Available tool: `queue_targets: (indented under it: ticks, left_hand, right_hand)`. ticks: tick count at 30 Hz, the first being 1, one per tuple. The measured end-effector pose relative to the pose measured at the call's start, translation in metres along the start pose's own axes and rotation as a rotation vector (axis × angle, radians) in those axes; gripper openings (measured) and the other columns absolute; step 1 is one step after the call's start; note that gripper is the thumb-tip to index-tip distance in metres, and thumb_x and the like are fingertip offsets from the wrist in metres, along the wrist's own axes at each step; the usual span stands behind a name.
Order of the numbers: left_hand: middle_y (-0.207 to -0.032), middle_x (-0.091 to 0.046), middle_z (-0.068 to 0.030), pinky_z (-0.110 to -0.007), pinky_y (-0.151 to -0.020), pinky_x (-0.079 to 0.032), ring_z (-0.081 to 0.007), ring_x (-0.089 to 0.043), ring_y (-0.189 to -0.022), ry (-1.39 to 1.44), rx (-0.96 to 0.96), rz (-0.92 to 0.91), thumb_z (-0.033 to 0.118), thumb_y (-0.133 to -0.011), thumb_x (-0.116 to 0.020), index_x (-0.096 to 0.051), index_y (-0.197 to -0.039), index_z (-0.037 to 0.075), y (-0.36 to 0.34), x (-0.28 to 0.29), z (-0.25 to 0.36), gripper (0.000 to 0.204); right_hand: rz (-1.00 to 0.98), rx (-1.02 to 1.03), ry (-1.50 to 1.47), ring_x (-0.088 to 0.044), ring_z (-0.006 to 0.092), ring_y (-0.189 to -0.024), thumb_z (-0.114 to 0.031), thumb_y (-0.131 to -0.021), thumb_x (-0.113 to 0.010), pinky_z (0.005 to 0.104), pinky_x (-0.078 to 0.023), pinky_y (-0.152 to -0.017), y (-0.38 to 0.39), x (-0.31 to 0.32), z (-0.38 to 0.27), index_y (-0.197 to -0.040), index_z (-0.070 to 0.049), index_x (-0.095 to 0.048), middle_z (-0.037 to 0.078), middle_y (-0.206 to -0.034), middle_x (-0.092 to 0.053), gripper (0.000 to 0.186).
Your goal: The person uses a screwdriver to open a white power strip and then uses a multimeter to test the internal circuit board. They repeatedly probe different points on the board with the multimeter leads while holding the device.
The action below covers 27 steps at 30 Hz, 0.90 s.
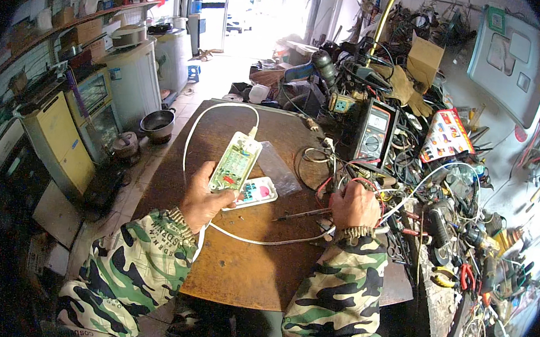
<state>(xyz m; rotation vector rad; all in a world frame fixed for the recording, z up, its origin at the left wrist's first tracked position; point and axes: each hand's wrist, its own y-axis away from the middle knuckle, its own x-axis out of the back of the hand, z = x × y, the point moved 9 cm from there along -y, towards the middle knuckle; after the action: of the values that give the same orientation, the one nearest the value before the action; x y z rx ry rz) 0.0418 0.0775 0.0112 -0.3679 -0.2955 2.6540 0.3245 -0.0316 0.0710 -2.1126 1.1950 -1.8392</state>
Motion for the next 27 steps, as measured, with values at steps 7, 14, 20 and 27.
queue_targets:
  ticks: [7, 14, 20, 27]
  left_hand:
    - [-0.101, -0.064, -0.0099, -0.027, -0.075, -0.054, -0.0116, -0.062, -0.085, -0.145, -0.104, -0.042, -0.001, -0.077, -0.073, -0.049, -0.112, -0.001, -0.003, -0.002, 0.003, 0.042]
    - [-0.105, -0.064, -0.0098, -0.027, -0.079, -0.054, -0.0123, -0.062, -0.093, -0.147, -0.086, -0.055, -0.003, -0.079, -0.069, -0.049, -0.113, -0.002, 0.006, -0.011, 0.019, 0.040]
    - [-0.106, -0.063, -0.0106, -0.028, -0.078, -0.055, -0.0134, -0.063, -0.094, -0.182, -0.087, -0.054, -0.002, -0.079, -0.070, -0.048, -0.117, -0.003, 0.003, -0.007, 0.013, 0.044]
    - [-0.106, -0.063, -0.0108, -0.028, -0.078, -0.056, -0.0139, -0.063, -0.092, -0.185, -0.092, -0.059, -0.001, -0.079, -0.070, -0.048, -0.117, -0.004, 0.002, -0.008, 0.015, 0.044]
  right_hand:
    - [0.063, 0.030, -0.295, -0.066, 0.0418, -0.076, -0.019, -0.083, -0.067, 0.0482, -0.051, -0.067, 0.005, 0.023, -0.023, -0.085, -0.001, -0.061, 0.023, -0.078, -0.066, 0.019]
    - [-0.410, 0.222, -0.163, -0.067, 0.0405, -0.083, -0.037, -0.080, -0.073, 0.0475, -0.055, -0.074, 0.030, -0.050, -0.042, -0.091, -0.005, -0.064, 0.021, -0.085, -0.068, 0.035]
    - [-0.540, 0.094, -0.048, -0.067, 0.0382, -0.087, -0.044, -0.081, -0.069, 0.0476, -0.054, -0.078, 0.035, -0.052, -0.033, -0.089, -0.008, -0.068, 0.018, -0.088, -0.069, 0.037]
    - [-0.462, 0.141, -0.071, -0.069, 0.0371, -0.081, -0.034, -0.075, -0.074, 0.0465, -0.056, -0.071, 0.029, -0.050, -0.035, -0.088, -0.009, -0.069, 0.020, -0.083, -0.069, 0.029]
